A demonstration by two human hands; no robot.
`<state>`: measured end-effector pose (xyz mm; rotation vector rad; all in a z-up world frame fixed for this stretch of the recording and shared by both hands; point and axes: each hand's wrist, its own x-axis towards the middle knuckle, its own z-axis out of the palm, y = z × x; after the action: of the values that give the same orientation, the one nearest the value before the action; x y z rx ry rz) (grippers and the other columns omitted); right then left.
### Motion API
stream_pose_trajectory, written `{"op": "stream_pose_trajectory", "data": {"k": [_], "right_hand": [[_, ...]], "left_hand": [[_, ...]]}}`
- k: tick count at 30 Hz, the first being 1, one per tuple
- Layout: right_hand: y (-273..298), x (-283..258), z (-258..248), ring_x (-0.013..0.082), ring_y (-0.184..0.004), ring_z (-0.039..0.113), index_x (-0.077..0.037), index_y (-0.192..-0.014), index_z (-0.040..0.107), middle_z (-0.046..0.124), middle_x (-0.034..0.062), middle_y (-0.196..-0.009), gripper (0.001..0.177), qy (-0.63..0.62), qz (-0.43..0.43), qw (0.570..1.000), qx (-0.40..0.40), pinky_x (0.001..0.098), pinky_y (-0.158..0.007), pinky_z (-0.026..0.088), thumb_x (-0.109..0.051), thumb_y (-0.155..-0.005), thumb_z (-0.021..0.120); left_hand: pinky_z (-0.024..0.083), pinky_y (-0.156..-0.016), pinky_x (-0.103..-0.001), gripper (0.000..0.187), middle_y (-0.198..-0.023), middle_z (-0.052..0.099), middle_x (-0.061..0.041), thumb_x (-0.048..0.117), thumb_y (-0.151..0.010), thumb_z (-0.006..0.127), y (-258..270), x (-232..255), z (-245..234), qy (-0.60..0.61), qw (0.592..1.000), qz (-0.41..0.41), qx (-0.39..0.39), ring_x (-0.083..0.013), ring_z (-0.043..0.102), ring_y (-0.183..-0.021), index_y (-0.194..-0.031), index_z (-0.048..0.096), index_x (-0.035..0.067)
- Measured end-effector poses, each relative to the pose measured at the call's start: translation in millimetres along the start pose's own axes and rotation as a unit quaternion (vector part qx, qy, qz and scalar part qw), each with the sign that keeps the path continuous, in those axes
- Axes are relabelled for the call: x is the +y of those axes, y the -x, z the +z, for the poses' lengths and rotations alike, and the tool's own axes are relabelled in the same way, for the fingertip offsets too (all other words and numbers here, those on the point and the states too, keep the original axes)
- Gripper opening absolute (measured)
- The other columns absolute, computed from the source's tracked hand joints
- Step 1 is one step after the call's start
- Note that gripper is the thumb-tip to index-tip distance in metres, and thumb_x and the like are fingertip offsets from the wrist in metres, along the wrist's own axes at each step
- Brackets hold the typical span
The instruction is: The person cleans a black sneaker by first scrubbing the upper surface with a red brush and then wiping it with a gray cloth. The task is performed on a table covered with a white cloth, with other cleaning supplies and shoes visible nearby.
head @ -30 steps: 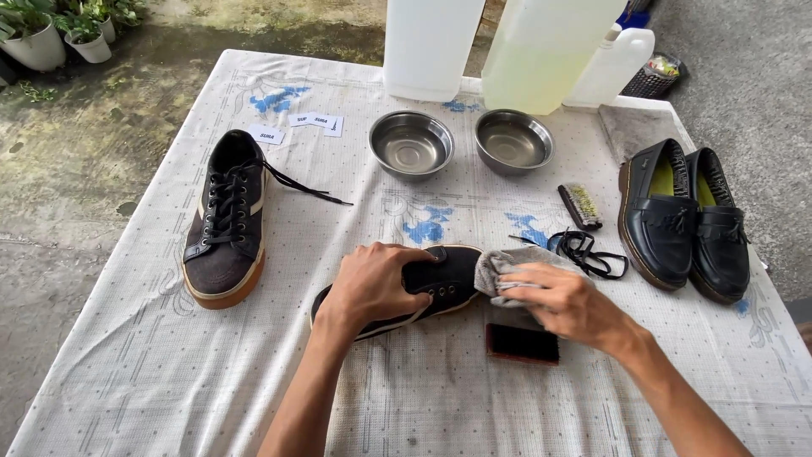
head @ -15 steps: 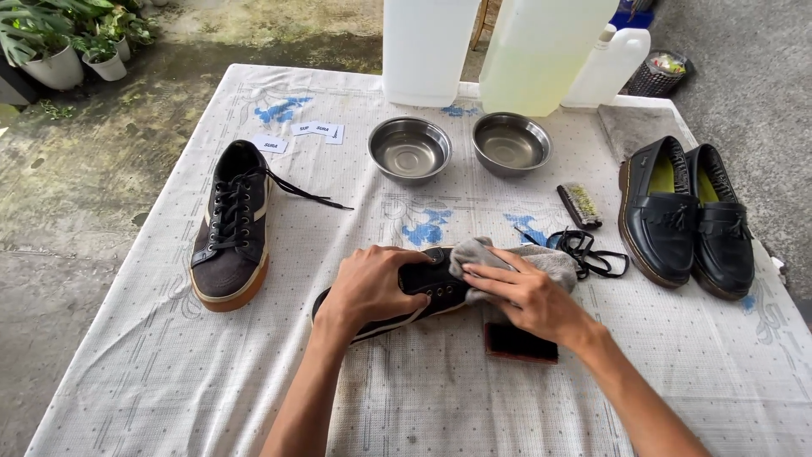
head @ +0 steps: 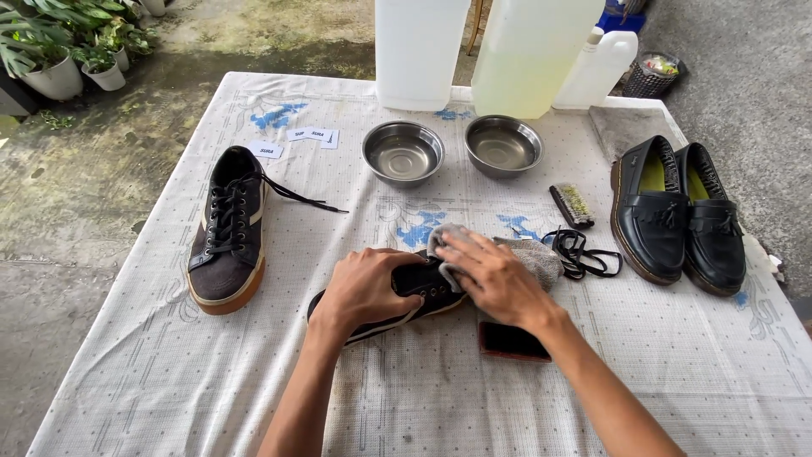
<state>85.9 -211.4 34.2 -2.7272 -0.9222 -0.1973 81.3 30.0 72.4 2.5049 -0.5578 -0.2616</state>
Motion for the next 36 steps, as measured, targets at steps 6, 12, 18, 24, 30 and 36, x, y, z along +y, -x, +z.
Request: {"op": "stream_pose_trajectory", "data": {"k": [6, 12, 18, 24, 30, 36], "right_hand": [[19.8, 38.4, 1.2, 0.0279, -0.114, 0.066, -0.019, -0.124, 0.067, 0.068, 0.0066, -0.130, 0.030, 0.002, 0.002, 1.000, 0.023, 0.0399, -0.089, 0.059, -0.024, -0.103, 0.046], [45.5, 74.9, -6.0, 0.0277, -0.117, 0.065, -0.015, -0.132, 0.063, 0.066, 0.0106, -0.133, 0.033, 0.051, 0.032, 0.993, 0.102, 0.0369, -0.090, 0.060, -0.016, -0.103, 0.047], [-5.0, -16.4, -6.3, 0.0239, -0.135, 0.050, -0.026, -0.141, 0.054, 0.058, 0.0015, -0.145, 0.039, 0.053, 0.006, 0.999, 0.010, 0.0365, -0.089, 0.051, -0.032, -0.103, 0.048], [6.1, 48.0, 16.0, 0.0241, -0.102, 0.073, -0.018, -0.122, 0.069, 0.075, 0.0086, -0.115, 0.029, 0.064, 0.060, 0.996, -0.015, 0.0300, -0.072, 0.061, -0.022, -0.103, 0.048], [25.2, 73.9, 10.2, 0.0248, -0.120, 0.064, -0.019, -0.135, 0.062, 0.067, 0.0036, -0.133, 0.035, 0.069, 0.017, 0.988, 0.138, 0.0377, -0.095, 0.054, -0.024, -0.104, 0.048], [23.2, -5.3, 16.0, 0.0258, -0.118, 0.065, -0.020, -0.129, 0.067, 0.074, 0.0046, -0.120, 0.037, 0.026, -0.075, 0.992, 0.100, 0.0401, -0.089, 0.056, -0.035, -0.104, 0.044]], "left_hand": [[0.064, -0.080, -0.048, 0.064, -0.112, 0.075, -0.015, 0.041, -0.069, 0.077, 3.3, 6.0, -7.2, 0.002, 1.000, -0.009, -0.005, -0.0388, 0.075, -0.093, -0.128, 0.070, 0.019], [0.064, -0.079, -0.047, 0.062, -0.113, 0.075, -0.015, 0.040, -0.070, 0.076, 5.6, 10.1, -11.0, -0.013, 1.000, -0.006, -0.006, -0.0381, 0.075, -0.094, -0.128, 0.070, 0.019], [0.064, -0.079, -0.047, 0.064, -0.112, 0.075, -0.015, 0.043, -0.069, 0.077, 2.4, 2.0, -1.8, -0.006, 1.000, 0.001, 0.002, -0.0384, 0.075, -0.092, -0.128, 0.070, 0.019], [0.064, -0.080, -0.047, 0.065, -0.113, 0.075, -0.015, 0.046, -0.069, 0.076, 3.6, 2.9, -3.5, 0.002, 1.000, -0.001, 0.003, -0.0382, 0.075, -0.094, -0.128, 0.070, 0.019], [0.064, -0.079, -0.045, 0.066, -0.114, 0.075, -0.013, 0.046, -0.070, 0.074, 3.1, 2.3, -0.9, -0.017, 1.000, 0.002, -0.002, -0.0365, 0.075, -0.093, -0.130, 0.069, 0.020], [0.065, -0.077, -0.045, 0.069, -0.114, 0.075, -0.013, 0.054, -0.069, 0.073, -1.9, -6.5, 3.3, -0.014, 1.000, 0.009, -0.002, -0.0370, 0.075, -0.092, -0.129, 0.069, 0.021]]}}
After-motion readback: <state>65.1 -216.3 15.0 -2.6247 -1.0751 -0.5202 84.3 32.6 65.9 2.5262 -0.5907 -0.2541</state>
